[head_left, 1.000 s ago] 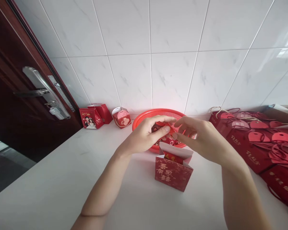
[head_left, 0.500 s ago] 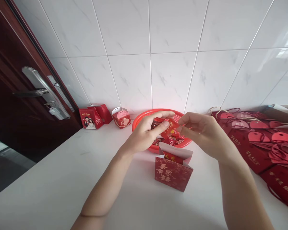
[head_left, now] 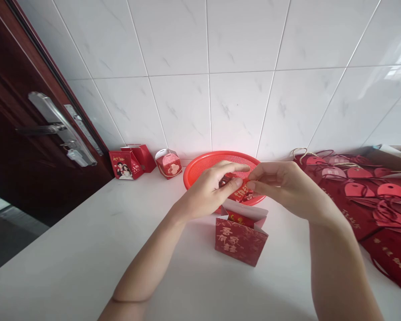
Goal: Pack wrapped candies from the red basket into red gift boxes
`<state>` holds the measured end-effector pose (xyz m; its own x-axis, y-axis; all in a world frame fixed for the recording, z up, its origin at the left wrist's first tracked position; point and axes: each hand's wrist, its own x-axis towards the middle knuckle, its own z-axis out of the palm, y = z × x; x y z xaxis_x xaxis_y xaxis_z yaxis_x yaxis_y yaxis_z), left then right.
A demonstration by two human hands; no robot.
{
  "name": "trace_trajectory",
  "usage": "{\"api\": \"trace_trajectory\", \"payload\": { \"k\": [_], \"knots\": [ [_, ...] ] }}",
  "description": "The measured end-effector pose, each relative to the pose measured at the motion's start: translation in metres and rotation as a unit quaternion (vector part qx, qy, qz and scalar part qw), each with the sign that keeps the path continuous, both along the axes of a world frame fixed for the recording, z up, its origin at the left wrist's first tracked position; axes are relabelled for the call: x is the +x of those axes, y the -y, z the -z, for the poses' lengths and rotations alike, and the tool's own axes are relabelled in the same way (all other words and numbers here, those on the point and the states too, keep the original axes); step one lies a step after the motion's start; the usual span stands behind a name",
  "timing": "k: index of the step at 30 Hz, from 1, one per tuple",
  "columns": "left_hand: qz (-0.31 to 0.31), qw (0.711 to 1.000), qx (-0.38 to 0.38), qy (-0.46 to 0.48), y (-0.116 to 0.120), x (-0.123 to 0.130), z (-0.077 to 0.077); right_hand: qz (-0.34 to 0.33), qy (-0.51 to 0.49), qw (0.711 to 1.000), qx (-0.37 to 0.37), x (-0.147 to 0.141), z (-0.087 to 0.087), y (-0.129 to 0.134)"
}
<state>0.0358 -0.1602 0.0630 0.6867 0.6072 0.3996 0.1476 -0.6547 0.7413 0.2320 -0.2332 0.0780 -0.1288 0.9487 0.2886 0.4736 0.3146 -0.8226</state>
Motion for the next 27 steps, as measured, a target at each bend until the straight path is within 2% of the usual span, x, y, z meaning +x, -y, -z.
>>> {"api": "trace_trajectory", "payload": {
  "k": [5,9,13,20,23,27],
  "knots": [
    [-0.052,0.997,-0.044,0.031,-0.005,-0.007,-0.002,-0.008,0.126,0.992,-0.03,-0.005,0.001,0.003],
    [-0.039,0.996,-0.066,0.045,-0.006,-0.007,-0.002,-0.016,0.205,0.976,-0.071,-0.014,0.006,0.001],
    [-0.014,0.994,-0.089,0.057,-0.005,-0.004,0.001,-0.048,0.24,0.967,-0.076,-0.018,0.009,-0.001],
    [0.016,0.993,-0.093,0.07,0.001,0.002,0.001,0.034,0.14,0.99,0.007,-0.019,0.004,0.002],
    [0.019,0.994,-0.077,0.07,0.003,0.005,0.0,0.022,0.063,0.997,0.036,-0.022,0.003,0.001],
    [0.042,0.992,-0.092,0.075,0.002,0.009,0.002,-0.005,-0.047,0.997,0.056,-0.023,0.006,-0.003]
  ]
}}
